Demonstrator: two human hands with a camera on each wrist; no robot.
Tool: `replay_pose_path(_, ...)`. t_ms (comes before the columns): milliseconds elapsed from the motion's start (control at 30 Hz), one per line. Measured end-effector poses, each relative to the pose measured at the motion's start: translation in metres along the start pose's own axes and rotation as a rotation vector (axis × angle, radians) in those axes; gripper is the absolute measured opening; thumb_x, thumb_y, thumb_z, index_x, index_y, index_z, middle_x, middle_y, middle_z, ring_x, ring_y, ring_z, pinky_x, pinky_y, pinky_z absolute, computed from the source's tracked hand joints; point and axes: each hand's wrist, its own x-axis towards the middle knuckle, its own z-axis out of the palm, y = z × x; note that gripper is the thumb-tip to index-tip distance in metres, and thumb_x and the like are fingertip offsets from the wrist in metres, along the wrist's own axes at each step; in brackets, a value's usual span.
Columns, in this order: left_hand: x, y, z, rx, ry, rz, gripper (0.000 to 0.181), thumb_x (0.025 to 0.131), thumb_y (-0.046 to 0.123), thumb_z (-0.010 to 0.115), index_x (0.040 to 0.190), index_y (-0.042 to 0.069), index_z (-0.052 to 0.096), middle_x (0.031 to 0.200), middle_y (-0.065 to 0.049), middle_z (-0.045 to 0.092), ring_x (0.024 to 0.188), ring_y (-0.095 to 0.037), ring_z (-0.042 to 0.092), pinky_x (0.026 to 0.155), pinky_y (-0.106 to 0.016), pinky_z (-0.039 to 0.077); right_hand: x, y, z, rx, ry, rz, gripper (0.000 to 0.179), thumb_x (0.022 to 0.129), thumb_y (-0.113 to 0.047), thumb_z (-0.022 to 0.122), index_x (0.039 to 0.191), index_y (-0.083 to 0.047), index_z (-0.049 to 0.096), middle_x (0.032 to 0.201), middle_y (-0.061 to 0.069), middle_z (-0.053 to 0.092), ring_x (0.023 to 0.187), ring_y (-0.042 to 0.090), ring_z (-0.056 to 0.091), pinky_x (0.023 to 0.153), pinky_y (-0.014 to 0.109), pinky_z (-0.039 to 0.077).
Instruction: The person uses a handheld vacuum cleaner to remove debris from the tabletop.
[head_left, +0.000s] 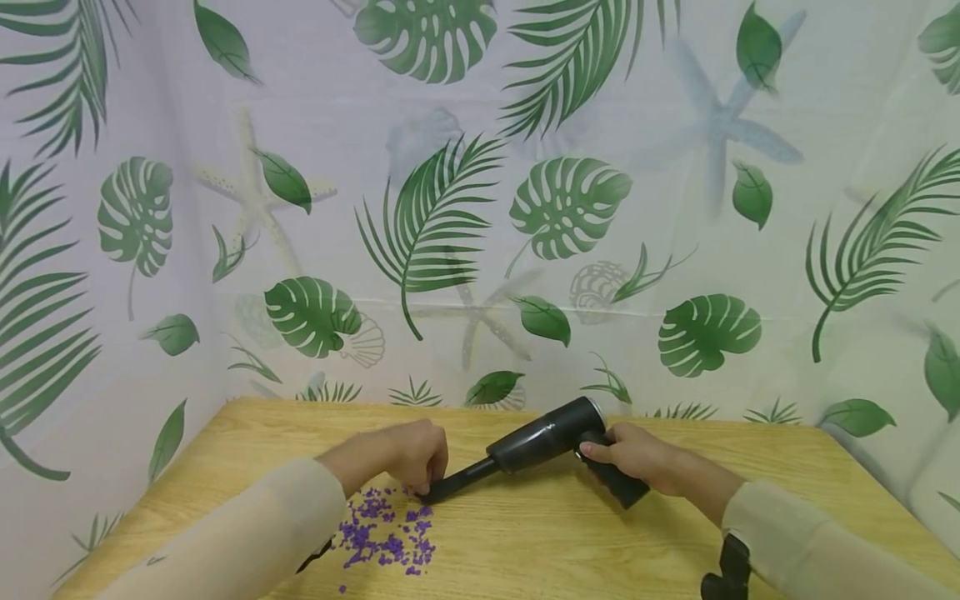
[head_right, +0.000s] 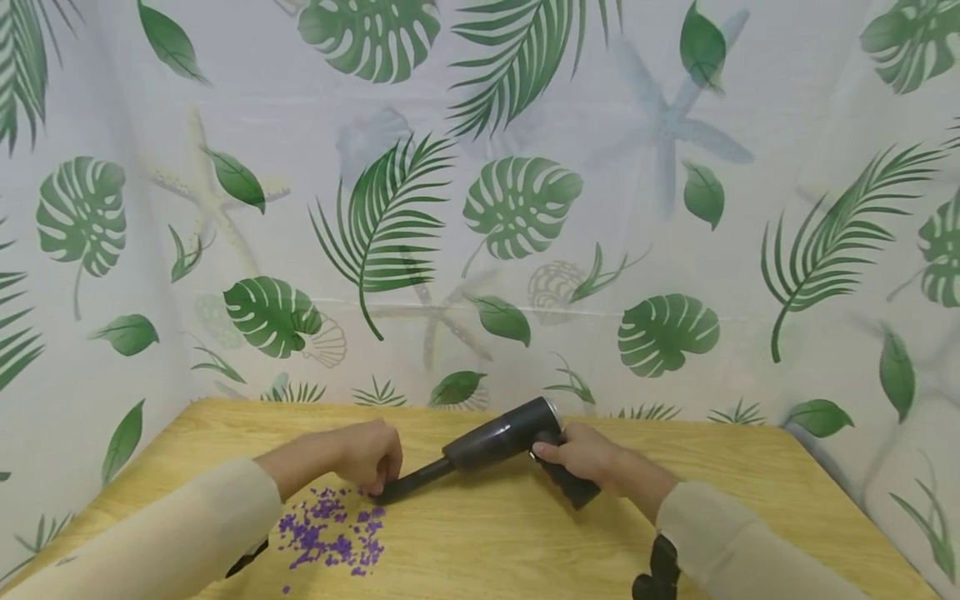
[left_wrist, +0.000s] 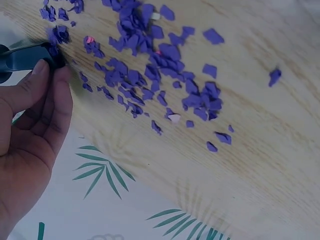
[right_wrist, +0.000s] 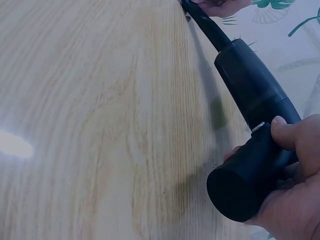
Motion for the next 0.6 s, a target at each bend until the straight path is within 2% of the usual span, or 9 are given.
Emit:
replay_pose_path(300, -0.007, 0.012, 0.002, 0.026, -0.091, -0.012, 0.017, 0.075, -0.001, 0.082, 0.076, 0.014, 0.077, 0.064, 0.009, 0.067, 0.057, -0.003, 0.059, 0.056, -0.019, 0.051, -0.005, 0.0, 0.0, -0.02, -0.064, -0.012, 0.035, 0.105, -0.021, 0.052, 0.108, 0.013, 0.059, 0.091, 0.014, 0.066, 0.076, 0.016, 0.061, 0.066, 0.029, 0.053)
replay_pose_path(600, -0.015, 0.024, 0.0, -0.088, -0.232, -0.02, 0.016, 0.073, -0.003, 0.084, 0.074, 0.01, 0.074, 0.064, 0.003, 0.07, 0.054, -0.009, 0.065, 0.056, -0.02, 0.054, -0.008, 0.005, 0.0, -0.05, -0.092, -0.005, 0.035, 0.104, -0.023, 0.054, 0.108, 0.012, 0.059, 0.088, 0.011, 0.065, 0.073, 0.015, 0.058, 0.064, 0.029, 0.052)
